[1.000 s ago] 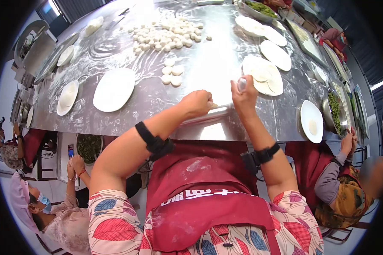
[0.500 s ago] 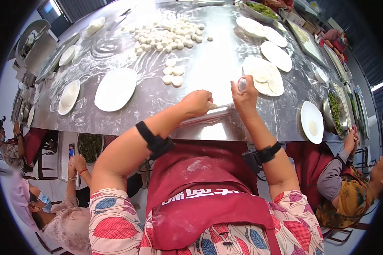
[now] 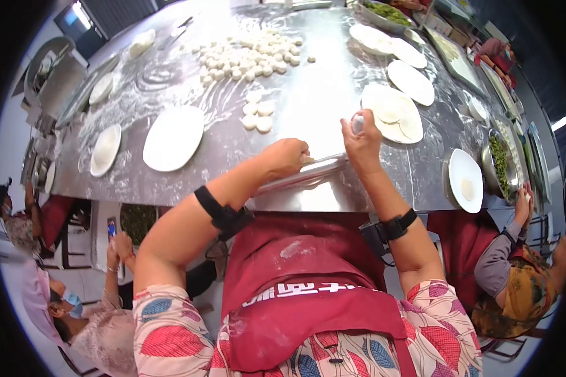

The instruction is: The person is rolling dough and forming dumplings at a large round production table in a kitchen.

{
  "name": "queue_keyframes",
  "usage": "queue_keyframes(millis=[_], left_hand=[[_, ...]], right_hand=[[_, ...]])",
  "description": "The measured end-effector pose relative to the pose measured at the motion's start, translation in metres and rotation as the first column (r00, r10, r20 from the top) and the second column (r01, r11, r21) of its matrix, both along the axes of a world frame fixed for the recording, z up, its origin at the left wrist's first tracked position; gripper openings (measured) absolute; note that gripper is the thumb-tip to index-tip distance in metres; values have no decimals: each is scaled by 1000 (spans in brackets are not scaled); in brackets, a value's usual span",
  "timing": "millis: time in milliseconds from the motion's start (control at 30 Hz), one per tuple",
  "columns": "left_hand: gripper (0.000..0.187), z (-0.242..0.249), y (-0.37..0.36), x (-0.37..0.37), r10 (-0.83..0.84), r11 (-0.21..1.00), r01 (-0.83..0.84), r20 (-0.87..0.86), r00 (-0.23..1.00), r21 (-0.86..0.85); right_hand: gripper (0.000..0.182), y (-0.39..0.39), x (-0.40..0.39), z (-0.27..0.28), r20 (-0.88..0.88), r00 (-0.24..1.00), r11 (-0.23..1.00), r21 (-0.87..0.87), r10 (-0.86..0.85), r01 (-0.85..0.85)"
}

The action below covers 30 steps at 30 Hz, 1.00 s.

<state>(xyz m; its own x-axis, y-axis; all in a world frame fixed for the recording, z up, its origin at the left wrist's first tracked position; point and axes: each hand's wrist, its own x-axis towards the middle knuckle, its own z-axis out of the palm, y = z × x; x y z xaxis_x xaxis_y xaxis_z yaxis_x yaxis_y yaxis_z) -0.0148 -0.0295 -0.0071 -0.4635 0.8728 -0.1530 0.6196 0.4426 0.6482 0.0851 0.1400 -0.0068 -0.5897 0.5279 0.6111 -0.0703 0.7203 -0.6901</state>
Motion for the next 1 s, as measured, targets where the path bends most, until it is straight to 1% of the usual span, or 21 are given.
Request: queue_keyframes(millis=[67, 100, 133, 200, 233, 267, 300, 333, 400, 433, 467, 500, 533, 600, 667, 700, 733, 767, 833, 900, 1000], left_hand=[[25, -1, -1, -1, 11, 1000, -11, -9, 1000, 5], [25, 3, -3, 2, 18, 1000, -17, 46, 999, -25], [23, 8, -4, 8, 18, 999, -17, 23, 1000, -44], [23, 19, 1, 22, 56, 998, -56, -27, 998, -24], [22, 17, 7, 21, 34, 998, -36, 45, 998, 41], [22, 12, 15, 20, 8, 994, -20, 118, 993, 104], [21, 8, 23, 17, -23, 986, -9, 191, 981, 166], [20, 7, 36, 15, -38, 987, -2, 246, 969, 161], [17, 9, 76, 9, -65, 988, 9, 354, 933, 157], [16, 18, 98, 11, 23, 988, -91, 475, 880, 121], [17, 29, 119, 9, 37, 986, -105, 446, 894, 130], [19, 36, 139, 5, 33, 972, -155, 548, 836, 177], [25, 46, 158, 1, 59, 968, -201, 640, 766, 152], [36, 39, 188, -20, -69, 894, -325, 811, 580, 308], [45, 42, 182, -35, 48, 894, -343, 699, 713, 289], [48, 33, 175, -52, 121, 933, -284, 547, 828, 223], [49, 22, 161, -68, 167, 950, -238, 313, 935, 202], [50, 17, 143, -80, 191, 966, -198, 57, 980, 168], [52, 28, 91, -80, 281, 958, -285, -290, 915, 28], [55, 17, 43, -84, 255, 936, -345, -541, 802, -71], [58, -9, -6, -80, 243, 926, -348, -473, 847, -149]], right_hand=[[26, 2, 8, -4, -36, 999, 998, 55, -3, 5], [26, -5, 24, 2, -7, 1000, 1000, -1, -10, 10], [25, -8, 41, 1, -21, 1000, 1000, 7, -10, 10], [27, -20, 78, -3, 3, 1000, 998, -63, 15, -15], [27, -27, 92, 2, -15, 1000, 1000, -21, 19, -19], [26, -33, 104, 1, -24, 996, 988, -126, 86, -89], [25, -36, 111, 3, -52, 995, 996, -26, 82, -83], [26, -38, 118, 1, -39, 992, 988, -92, 123, -126], [26, -35, 121, -8, -58, 985, 982, -82, 163, -167], [26, -34, 120, -8, -66, 981, 978, -90, 184, -189], [26, -33, 120, -7, -73, 976, 972, -98, 205, -211], [26, -32, 119, -5, -79, 971, 967, -108, 225, -233], [24, -31, 118, -4, -81, 969, 962, -127, 231, -240], [21, -30, 117, -1, -85, 966, 952, -170, 245, -256], [21, -29, 118, -1, -90, 960, 945, -177, 264, -276], [22, -28, 117, -2, -95, 958, 944, -168, 270, -283], [22, -27, 117, -4, -102, 955, 943, -160, 277, -291], [22, -26, 117, -4, -111, 953, 943, -152, 281, -295], [23, -26, 116, -5, -128, 949, 942, -140, 289, -305], [26, -26, 115, -5, -140, 945, 941, -125, 296, -314], [27, -25, 115, -4, -128, 951, 949, -104, 283, -296]])
